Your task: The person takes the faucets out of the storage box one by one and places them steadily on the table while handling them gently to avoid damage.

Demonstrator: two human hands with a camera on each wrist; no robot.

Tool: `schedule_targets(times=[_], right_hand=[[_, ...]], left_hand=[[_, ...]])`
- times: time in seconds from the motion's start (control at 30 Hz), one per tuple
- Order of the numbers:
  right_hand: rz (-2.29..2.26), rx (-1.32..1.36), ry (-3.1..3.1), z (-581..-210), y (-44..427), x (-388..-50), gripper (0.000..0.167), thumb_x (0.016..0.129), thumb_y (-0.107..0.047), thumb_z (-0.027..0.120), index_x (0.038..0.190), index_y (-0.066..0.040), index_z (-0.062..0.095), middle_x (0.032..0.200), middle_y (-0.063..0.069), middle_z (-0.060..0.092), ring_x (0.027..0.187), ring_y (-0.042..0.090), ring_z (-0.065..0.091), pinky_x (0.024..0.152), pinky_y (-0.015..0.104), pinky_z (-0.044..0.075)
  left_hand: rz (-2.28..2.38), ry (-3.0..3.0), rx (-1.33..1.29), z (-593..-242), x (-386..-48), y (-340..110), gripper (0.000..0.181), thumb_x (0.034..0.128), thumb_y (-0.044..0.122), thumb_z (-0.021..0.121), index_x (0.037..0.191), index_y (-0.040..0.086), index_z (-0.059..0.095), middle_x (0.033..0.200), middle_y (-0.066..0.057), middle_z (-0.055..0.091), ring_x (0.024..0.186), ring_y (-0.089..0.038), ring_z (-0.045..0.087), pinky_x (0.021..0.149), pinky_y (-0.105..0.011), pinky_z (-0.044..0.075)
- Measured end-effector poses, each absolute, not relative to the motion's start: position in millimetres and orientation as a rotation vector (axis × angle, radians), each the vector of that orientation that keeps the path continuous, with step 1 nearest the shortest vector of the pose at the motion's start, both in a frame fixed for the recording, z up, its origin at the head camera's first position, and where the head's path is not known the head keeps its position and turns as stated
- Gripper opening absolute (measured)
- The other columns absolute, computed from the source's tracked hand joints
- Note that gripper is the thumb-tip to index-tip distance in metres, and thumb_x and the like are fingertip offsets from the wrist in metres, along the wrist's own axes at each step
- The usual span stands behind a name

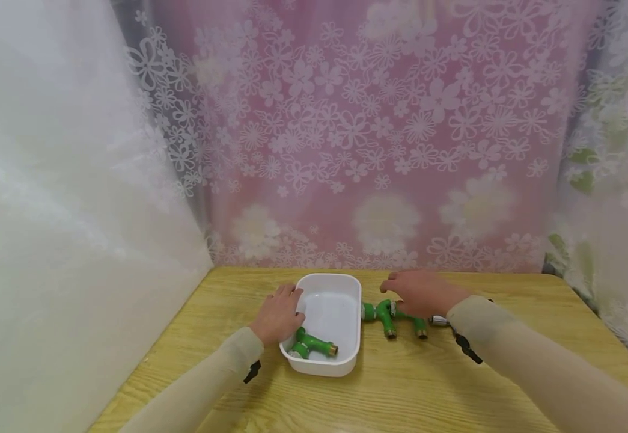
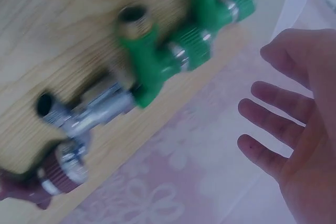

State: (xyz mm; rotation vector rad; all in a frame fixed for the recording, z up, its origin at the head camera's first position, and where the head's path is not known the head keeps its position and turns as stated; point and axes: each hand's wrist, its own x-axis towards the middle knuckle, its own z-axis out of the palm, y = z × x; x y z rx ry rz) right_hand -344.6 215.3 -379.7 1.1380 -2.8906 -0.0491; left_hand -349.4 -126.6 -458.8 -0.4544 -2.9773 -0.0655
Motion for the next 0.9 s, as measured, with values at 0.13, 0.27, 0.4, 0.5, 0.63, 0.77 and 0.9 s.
schedule_targets(times=[0.13, 0.27, 0.4, 0.5, 0.63, 0.77, 0.9], right_hand=[[-0.069, 1.201, -2.868, -379, 197, -344, 0.036, 0.093, -0.021, 0.071, 0.128, -0.023, 0.065, 0.133, 0.007, 0.064, 0.116, 0.03, 0.064, 0.088, 0.048, 0.055], [-0.077, 1.244, -2.859, -376, 182, -342, 0.037, 0.093, -0.021, 0.069, 0.13, -0.022, 0.065, 0.132, 0.005, 0.065, 0.117, 0.029, 0.063, 0.091, 0.049, 0.055], [-0.094, 1.283, -2.865, -375, 169, -340, 0.038, 0.093, -0.018, 0.068, 0.13, -0.023, 0.065, 0.134, 0.006, 0.064, 0.124, 0.03, 0.061, 0.098, 0.051, 0.051], [-0.091, 1.322, -2.865, -375, 160, -340, 0.038, 0.092, -0.016, 0.069, 0.129, -0.023, 0.065, 0.134, 0.007, 0.064, 0.123, 0.031, 0.061, 0.099, 0.052, 0.05], [-0.078, 1.338, -2.863, -378, 150, -341, 0.036, 0.092, -0.018, 0.071, 0.127, -0.024, 0.066, 0.129, 0.004, 0.066, 0.117, 0.027, 0.063, 0.096, 0.049, 0.052], [-0.066, 1.368, -2.867, -381, 140, -341, 0.035, 0.093, -0.02, 0.07, 0.127, -0.023, 0.066, 0.124, 0.002, 0.067, 0.108, 0.021, 0.065, 0.092, 0.044, 0.053], [-0.077, 1.4, -2.879, -382, 127, -339, 0.035, 0.093, -0.02, 0.07, 0.128, -0.022, 0.065, 0.122, 0.001, 0.067, 0.104, 0.017, 0.064, 0.089, 0.041, 0.054]], left_hand=[[-0.062, -2.983, -0.449, -458, -349, -126, 0.059, 0.0978, 0.039, 0.056, 0.147, 0.008, 0.048, 0.146, -0.01, 0.049, 0.134, -0.027, 0.046, 0.103, -0.053, 0.045], [-0.067, -2.993, -0.451, -458, -349, -125, 0.059, 0.0978, 0.039, 0.055, 0.148, 0.008, 0.048, 0.147, -0.01, 0.048, 0.135, -0.027, 0.045, 0.105, -0.054, 0.045], [-0.065, -2.99, -0.441, -459, -350, -125, 0.06, 0.0969, 0.039, 0.056, 0.147, 0.008, 0.048, 0.147, -0.01, 0.048, 0.135, -0.027, 0.045, 0.105, -0.054, 0.045], [-0.067, -2.981, -0.435, -459, -351, -126, 0.06, 0.0966, 0.039, 0.057, 0.147, 0.008, 0.049, 0.146, -0.01, 0.049, 0.135, -0.027, 0.046, 0.104, -0.054, 0.045], [-0.079, -2.977, -0.436, -459, -352, -126, 0.059, 0.0972, 0.039, 0.057, 0.147, 0.008, 0.049, 0.146, -0.01, 0.048, 0.135, -0.027, 0.045, 0.103, -0.054, 0.045], [-0.088, -2.983, -0.433, -459, -351, -126, 0.06, 0.0972, 0.039, 0.057, 0.147, 0.008, 0.048, 0.146, -0.009, 0.048, 0.135, -0.026, 0.045, 0.104, -0.054, 0.045], [-0.086, -2.986, -0.429, -458, -350, -125, 0.06, 0.0976, 0.039, 0.057, 0.148, 0.008, 0.048, 0.146, -0.009, 0.048, 0.134, -0.026, 0.045, 0.105, -0.053, 0.045]])
